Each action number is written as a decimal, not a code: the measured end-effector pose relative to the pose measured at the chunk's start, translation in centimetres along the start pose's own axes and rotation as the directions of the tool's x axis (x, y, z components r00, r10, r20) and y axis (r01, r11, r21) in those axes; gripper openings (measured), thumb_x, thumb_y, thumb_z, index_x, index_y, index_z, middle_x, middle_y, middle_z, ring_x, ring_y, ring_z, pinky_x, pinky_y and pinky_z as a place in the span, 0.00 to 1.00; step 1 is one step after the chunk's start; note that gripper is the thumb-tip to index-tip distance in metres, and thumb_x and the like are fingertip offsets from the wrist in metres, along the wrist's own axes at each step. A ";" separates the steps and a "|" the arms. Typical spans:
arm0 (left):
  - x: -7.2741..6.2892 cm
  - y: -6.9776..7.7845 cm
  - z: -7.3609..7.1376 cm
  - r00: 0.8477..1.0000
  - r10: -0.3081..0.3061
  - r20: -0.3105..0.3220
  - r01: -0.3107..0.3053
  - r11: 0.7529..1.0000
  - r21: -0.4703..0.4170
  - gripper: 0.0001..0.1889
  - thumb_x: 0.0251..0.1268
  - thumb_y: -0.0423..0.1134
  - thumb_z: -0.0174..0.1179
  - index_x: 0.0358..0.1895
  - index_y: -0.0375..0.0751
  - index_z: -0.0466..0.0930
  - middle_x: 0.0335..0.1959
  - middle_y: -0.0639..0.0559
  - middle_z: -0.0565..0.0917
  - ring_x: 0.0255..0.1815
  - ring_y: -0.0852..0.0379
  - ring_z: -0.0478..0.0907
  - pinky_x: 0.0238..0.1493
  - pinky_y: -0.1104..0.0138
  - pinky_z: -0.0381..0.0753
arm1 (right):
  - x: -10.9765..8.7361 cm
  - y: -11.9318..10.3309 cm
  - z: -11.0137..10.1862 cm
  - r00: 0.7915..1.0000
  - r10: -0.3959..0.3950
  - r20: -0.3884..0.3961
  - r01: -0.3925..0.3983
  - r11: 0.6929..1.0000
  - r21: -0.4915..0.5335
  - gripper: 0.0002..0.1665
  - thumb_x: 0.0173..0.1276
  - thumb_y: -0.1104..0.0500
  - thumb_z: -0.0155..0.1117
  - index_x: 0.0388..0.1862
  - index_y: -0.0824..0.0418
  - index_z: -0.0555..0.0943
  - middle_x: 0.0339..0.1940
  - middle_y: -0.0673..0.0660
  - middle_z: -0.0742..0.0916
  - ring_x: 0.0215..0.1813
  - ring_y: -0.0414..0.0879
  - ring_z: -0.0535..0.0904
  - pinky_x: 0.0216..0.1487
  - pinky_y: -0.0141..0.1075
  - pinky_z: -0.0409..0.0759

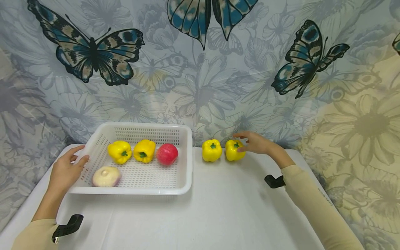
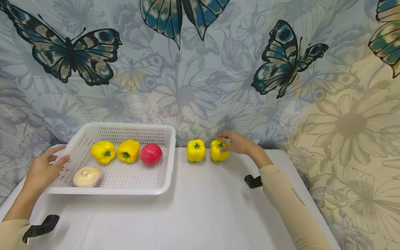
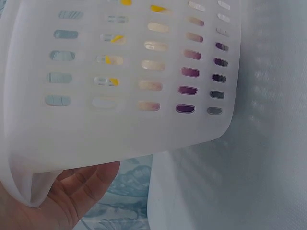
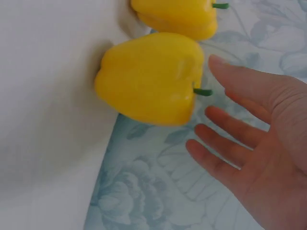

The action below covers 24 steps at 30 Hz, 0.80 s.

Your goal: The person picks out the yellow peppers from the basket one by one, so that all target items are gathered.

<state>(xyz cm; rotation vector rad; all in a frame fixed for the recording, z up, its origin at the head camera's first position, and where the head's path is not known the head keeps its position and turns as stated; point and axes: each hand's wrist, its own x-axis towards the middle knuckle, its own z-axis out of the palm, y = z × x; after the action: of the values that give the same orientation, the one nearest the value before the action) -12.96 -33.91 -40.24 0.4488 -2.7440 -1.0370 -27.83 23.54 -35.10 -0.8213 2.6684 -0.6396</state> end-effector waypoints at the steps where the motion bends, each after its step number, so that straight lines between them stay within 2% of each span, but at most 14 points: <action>1: 0.0 0.0 0.0 1.000 0.001 -0.001 -0.001 1.000 0.000 0.31 0.76 0.47 0.49 0.74 0.32 0.56 0.56 0.19 0.70 0.48 0.27 0.76 0.30 0.54 0.79 | 0.0 -0.3 -0.1 1.000 -0.006 -0.002 0.006 1.000 -0.005 0.35 0.66 0.62 0.68 0.68 0.72 0.69 0.67 0.69 0.74 0.66 0.68 0.68 0.63 0.59 0.69; 9: 0.1 -0.1 0.0 1.000 0.010 -0.004 -0.010 1.000 0.002 0.31 0.76 0.46 0.49 0.74 0.31 0.56 0.55 0.20 0.71 0.46 0.28 0.77 0.28 0.56 0.79 | 0.1 -3.2 -0.8 1.000 -0.022 -0.007 0.022 0.998 -0.058 0.34 0.67 0.62 0.66 0.70 0.69 0.68 0.69 0.67 0.73 0.68 0.66 0.67 0.64 0.59 0.67; 16: 0.1 0.0 0.0 1.000 0.002 -0.006 -0.002 1.000 0.001 0.31 0.76 0.46 0.49 0.74 0.32 0.56 0.57 0.19 0.70 0.49 0.26 0.75 0.31 0.51 0.79 | 0.8 -5.3 -1.1 0.998 -0.066 -0.014 0.064 0.992 -0.106 0.37 0.66 0.61 0.68 0.71 0.68 0.67 0.69 0.65 0.73 0.68 0.64 0.69 0.65 0.57 0.67; 24: 0.0 0.0 0.0 1.000 0.001 -0.002 -0.001 1.000 0.001 0.31 0.76 0.46 0.49 0.74 0.31 0.56 0.55 0.19 0.71 0.46 0.28 0.77 0.27 0.57 0.79 | 1.3 -8.5 -1.3 0.993 -0.118 -0.015 0.114 0.980 -0.163 0.36 0.65 0.59 0.70 0.70 0.63 0.69 0.70 0.62 0.73 0.70 0.61 0.67 0.66 0.55 0.67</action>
<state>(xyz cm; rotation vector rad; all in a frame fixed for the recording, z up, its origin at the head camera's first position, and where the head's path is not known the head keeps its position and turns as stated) -12.98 -33.90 -40.25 0.4487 -2.7428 -1.0349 -25.41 16.94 -29.98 -1.0252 2.7380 -0.4654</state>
